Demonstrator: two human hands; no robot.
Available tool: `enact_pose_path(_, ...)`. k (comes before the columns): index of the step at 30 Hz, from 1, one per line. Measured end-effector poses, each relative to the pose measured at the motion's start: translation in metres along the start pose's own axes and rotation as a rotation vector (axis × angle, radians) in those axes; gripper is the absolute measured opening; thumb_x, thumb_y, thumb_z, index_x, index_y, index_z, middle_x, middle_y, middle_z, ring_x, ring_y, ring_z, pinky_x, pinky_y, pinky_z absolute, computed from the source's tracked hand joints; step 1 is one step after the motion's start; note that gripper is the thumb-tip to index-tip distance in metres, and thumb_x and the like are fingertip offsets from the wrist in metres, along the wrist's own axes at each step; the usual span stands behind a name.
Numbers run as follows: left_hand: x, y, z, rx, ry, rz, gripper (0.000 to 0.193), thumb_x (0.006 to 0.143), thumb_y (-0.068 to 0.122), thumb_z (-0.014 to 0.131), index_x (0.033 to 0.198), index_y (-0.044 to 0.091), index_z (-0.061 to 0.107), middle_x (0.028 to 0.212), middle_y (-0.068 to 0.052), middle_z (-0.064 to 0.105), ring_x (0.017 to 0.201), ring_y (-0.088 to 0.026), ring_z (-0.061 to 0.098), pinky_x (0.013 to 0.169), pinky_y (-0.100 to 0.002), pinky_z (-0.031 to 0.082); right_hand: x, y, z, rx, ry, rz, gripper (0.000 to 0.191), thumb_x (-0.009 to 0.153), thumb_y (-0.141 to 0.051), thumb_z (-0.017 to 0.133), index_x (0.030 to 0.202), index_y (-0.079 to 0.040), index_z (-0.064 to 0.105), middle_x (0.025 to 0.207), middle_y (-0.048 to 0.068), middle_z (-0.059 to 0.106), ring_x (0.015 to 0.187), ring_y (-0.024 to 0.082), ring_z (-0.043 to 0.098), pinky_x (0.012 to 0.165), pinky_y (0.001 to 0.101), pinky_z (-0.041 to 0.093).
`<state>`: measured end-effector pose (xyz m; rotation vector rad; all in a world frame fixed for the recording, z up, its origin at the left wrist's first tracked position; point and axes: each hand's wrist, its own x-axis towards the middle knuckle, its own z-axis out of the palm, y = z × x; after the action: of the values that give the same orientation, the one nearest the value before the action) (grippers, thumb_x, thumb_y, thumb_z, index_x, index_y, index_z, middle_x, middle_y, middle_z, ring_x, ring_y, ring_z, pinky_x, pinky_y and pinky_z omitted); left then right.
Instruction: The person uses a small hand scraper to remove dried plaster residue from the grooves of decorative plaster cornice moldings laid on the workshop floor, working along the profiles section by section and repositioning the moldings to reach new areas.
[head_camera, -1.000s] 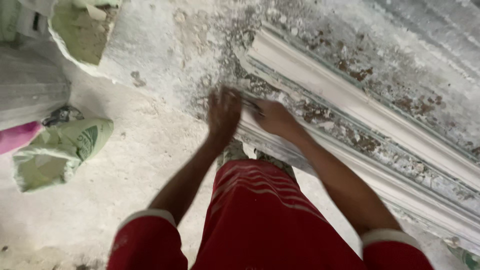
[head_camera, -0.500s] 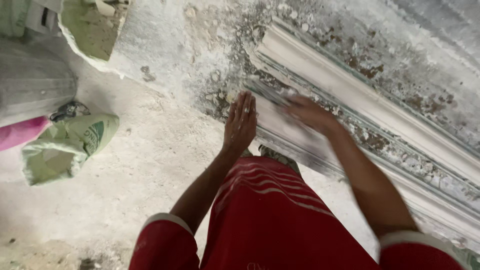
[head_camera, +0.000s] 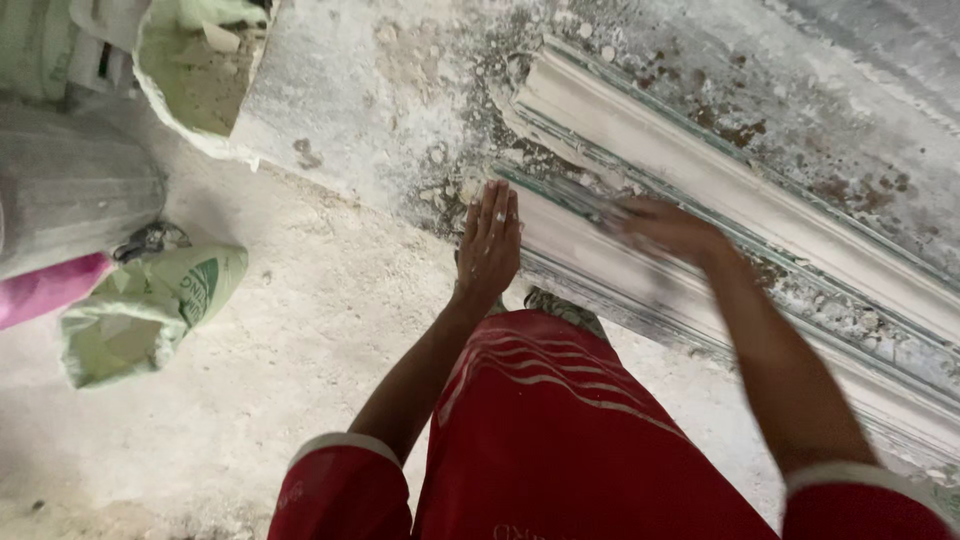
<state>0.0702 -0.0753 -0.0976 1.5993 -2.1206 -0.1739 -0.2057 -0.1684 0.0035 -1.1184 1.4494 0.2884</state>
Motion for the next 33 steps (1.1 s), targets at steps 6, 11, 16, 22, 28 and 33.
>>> enact_pose_path(6,0.009,0.006,-0.012,-0.131,0.098,-0.057,0.035,0.110,0.013,0.048,0.139,-0.008,0.049,0.148,-0.028,0.050,0.146,-0.041,0.047,0.123,-0.056,0.040,0.039,-0.026,0.044,0.446,-0.092,-0.162,0.074,0.089,-0.049,0.075,0.149,-0.011,0.053,0.143,0.026,0.060,0.128,0.040,0.063,0.104,0.0465,0.057)
enact_pose_path(11,0.024,0.001,-0.049,-0.970,0.236,-0.358,0.037,0.117,0.014,0.033,0.144,-0.007,0.047,0.124,-0.025,0.063,0.115,-0.037,0.066,0.096,-0.053,0.059,0.077,-0.109,0.160,0.378,0.216,-0.856,0.072,0.117,-0.055,0.017,0.164,0.000,0.022,0.172,0.025,0.024,0.163,0.037,0.021,0.132,0.0498,0.021)
enact_pose_path(16,0.042,0.002,-0.061,-0.938,-0.142,-0.400,0.046,0.107,0.017,0.042,0.147,-0.005,0.036,0.104,-0.019,0.067,0.074,-0.028,0.069,0.056,-0.045,0.060,0.006,-0.050,0.141,0.277,0.116,-0.779,0.085,0.106,-0.061,0.013,0.166,-0.001,0.006,0.173,0.026,0.005,0.159,0.041,0.010,0.126,0.0535,0.016)
enact_pose_path(22,0.089,-0.023,-0.041,-0.435,-0.607,0.080,0.035,0.105,0.030,0.059,0.136,0.012,0.064,0.096,-0.014,0.074,0.074,-0.022,0.071,0.064,-0.040,0.061,-0.042,0.113,0.143,0.281,0.554,-0.319,0.035,0.109,-0.035,0.058,0.116,-0.002,0.049,0.111,0.024,0.057,0.099,0.031,0.064,0.090,0.0402,0.061)
enact_pose_path(28,0.162,-0.050,-0.058,-0.311,-0.881,0.273,0.040,0.099,0.034,0.068,0.137,0.023,0.064,0.110,-0.010,0.078,0.089,-0.021,0.075,0.080,-0.042,0.059,-0.070,0.261,0.196,0.792,1.029,0.012,0.030,0.106,-0.021,0.068,0.109,0.004,0.052,0.089,0.011,0.064,0.081,0.017,0.067,0.069,0.0311,0.056)
enact_pose_path(33,0.183,-0.016,-0.070,-0.103,-1.081,0.141,0.045,0.104,0.037,0.062,0.148,0.030,0.063,0.087,-0.026,0.074,0.075,-0.036,0.070,0.085,-0.047,0.060,-0.088,0.306,0.227,1.070,1.225,0.017,0.035,0.110,-0.022,0.065,0.127,0.005,0.053,0.109,0.013,0.067,0.089,0.016,0.068,0.074,0.0302,0.058)
